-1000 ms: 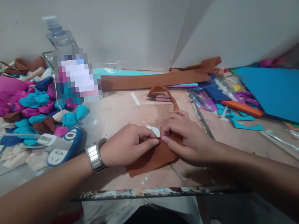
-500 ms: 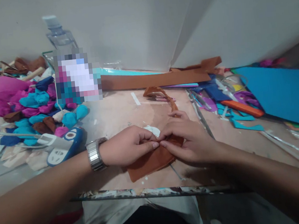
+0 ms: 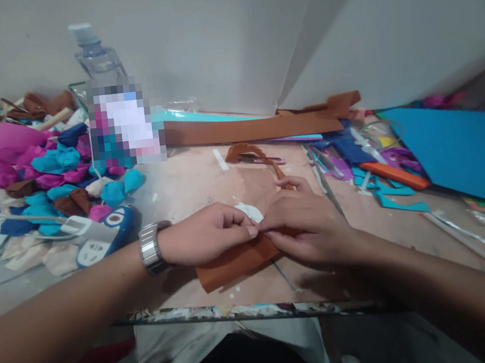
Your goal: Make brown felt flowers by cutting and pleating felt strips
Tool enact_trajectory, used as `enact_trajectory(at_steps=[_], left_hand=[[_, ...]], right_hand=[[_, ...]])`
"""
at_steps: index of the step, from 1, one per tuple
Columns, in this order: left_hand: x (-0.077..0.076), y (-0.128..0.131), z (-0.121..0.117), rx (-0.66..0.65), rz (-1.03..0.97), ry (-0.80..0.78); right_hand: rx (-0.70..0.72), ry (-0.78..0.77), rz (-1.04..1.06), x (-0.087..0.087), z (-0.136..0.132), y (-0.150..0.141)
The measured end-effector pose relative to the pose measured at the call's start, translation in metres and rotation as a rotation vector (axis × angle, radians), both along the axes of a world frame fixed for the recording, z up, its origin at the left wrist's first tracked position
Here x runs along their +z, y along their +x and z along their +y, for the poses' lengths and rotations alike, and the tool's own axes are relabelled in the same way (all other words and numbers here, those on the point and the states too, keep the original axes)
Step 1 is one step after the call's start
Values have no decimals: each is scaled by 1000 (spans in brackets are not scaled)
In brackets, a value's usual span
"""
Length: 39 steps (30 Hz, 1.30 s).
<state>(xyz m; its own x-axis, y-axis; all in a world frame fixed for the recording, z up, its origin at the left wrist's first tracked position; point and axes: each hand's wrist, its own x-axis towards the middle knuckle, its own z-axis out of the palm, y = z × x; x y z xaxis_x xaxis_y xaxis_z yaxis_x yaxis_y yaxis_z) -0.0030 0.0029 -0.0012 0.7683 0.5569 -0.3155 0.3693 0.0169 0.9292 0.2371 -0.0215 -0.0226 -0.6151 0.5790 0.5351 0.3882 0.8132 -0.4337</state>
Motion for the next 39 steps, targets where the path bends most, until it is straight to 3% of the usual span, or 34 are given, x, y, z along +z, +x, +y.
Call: enact_trajectory(at_steps=[23,31,39], left_hand=[[-1,2,-1,48,-34,74],[0,-1,-3,-38,32,267],[3,-1,-3,-71,27,134]], right_hand=[[-48,8,-28,2,-2,0],[-82,-38,-6,3,-3,-1],[-39,-28,-5,1,-1,-1]])
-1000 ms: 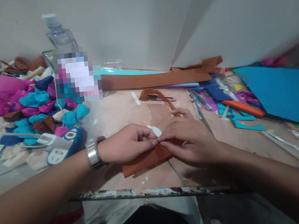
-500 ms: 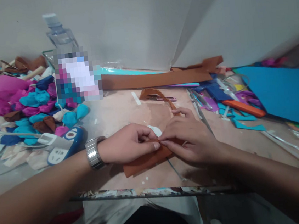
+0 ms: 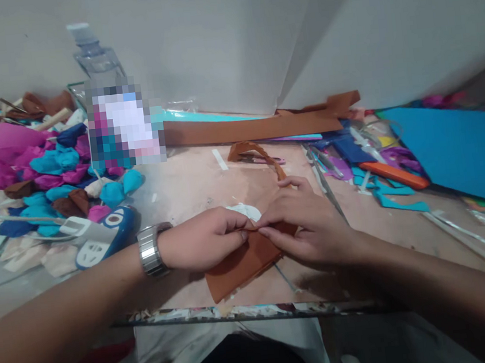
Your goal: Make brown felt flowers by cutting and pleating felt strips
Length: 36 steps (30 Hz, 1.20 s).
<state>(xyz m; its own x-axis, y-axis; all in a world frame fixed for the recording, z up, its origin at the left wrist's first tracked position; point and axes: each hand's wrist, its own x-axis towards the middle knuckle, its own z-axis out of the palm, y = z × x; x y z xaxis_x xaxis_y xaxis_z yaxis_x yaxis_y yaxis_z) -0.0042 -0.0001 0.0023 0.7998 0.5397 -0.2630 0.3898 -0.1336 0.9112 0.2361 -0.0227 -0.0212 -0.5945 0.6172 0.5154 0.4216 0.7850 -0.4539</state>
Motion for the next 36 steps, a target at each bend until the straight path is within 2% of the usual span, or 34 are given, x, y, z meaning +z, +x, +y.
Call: enact_trajectory(at_steps=[6,11,15,20,24,27,31,36], left_hand=[[-1,-2,2,19,-25,-289],[0,-2,3,9,-46,-356],[-2,-1,3,-45,-27,-180],[-4,0,-1,-27,37,57],[0,3,-5,-11,86,291],[2,4,-6,0,75,337],[2,3,-4,18,22,222],[0,1,0,21,-37,-89]], right_hand=[[54,143,-6,-2,2,2],[87,183,-29,0,2,2],[52,134,-18,1,1,1],[32,31,-17,0,0,-1],[21,22,-14,-1,0,0],[9,41,-10,-1,0,0],[4,67,-2,0,0,0],[25,128,1,-2,0,1]])
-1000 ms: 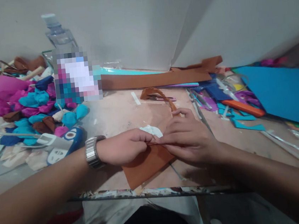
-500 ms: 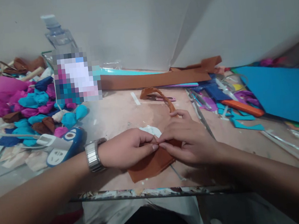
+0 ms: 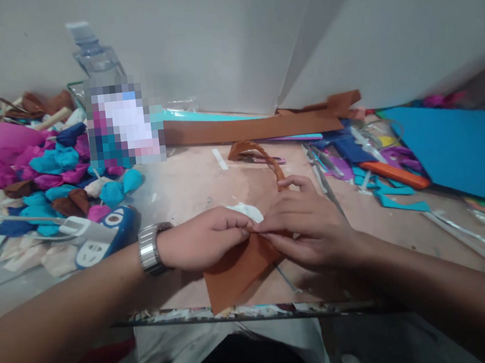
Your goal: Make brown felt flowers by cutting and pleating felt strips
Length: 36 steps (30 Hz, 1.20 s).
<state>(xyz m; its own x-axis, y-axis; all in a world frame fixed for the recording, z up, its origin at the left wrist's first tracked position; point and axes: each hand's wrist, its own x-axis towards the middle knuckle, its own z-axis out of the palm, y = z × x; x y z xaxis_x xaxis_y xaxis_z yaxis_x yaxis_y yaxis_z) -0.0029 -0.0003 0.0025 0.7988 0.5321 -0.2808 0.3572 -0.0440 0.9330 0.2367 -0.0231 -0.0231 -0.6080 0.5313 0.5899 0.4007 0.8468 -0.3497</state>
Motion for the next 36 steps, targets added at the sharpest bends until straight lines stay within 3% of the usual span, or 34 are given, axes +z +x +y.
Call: enact_trajectory(at_steps=[4,13,26,36], left_hand=[[0,0,2,4,-15,-108],[-5,-1,2,71,-49,-13],[-8,1,-1,102,-20,256],[-4,2,-3,170,-25,297]], right_hand=[[11,32,-29,0,0,1],[-55,-82,-25,5,-1,0],[-75,-81,-36,3,-1,-1],[-102,-55,-15,1,0,0]])
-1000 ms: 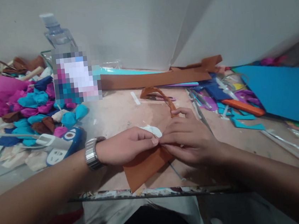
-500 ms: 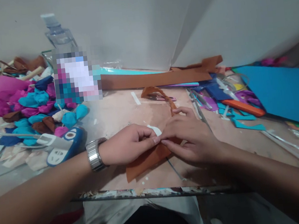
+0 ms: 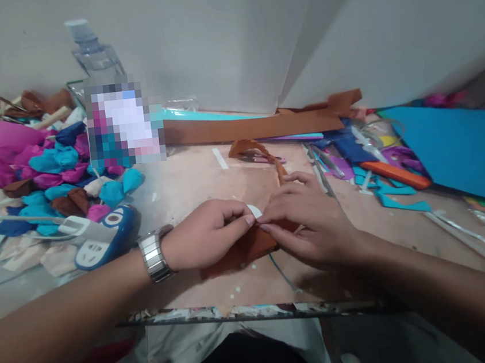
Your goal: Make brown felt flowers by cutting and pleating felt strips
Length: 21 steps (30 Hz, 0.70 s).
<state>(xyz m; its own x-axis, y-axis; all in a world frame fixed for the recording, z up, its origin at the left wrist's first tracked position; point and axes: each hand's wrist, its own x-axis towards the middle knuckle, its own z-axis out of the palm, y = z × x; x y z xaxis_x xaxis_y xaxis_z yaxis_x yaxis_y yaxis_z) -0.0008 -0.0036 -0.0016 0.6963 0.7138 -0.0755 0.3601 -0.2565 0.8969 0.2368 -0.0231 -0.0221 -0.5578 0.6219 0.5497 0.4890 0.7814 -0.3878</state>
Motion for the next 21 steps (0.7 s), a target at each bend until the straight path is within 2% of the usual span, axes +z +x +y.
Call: enact_trajectory(at_steps=[8,13,16,21], left_hand=[[0,2,-1,-40,-8,-45],[-2,1,0,-22,-27,-147],[-4,1,0,-10,-23,-141],[-4,1,-1,17,-18,-97]], right_hand=[[3,18,-3,2,-1,0],[38,65,-27,3,0,-1],[32,75,-33,3,0,0],[-3,0,-11,2,0,-1]])
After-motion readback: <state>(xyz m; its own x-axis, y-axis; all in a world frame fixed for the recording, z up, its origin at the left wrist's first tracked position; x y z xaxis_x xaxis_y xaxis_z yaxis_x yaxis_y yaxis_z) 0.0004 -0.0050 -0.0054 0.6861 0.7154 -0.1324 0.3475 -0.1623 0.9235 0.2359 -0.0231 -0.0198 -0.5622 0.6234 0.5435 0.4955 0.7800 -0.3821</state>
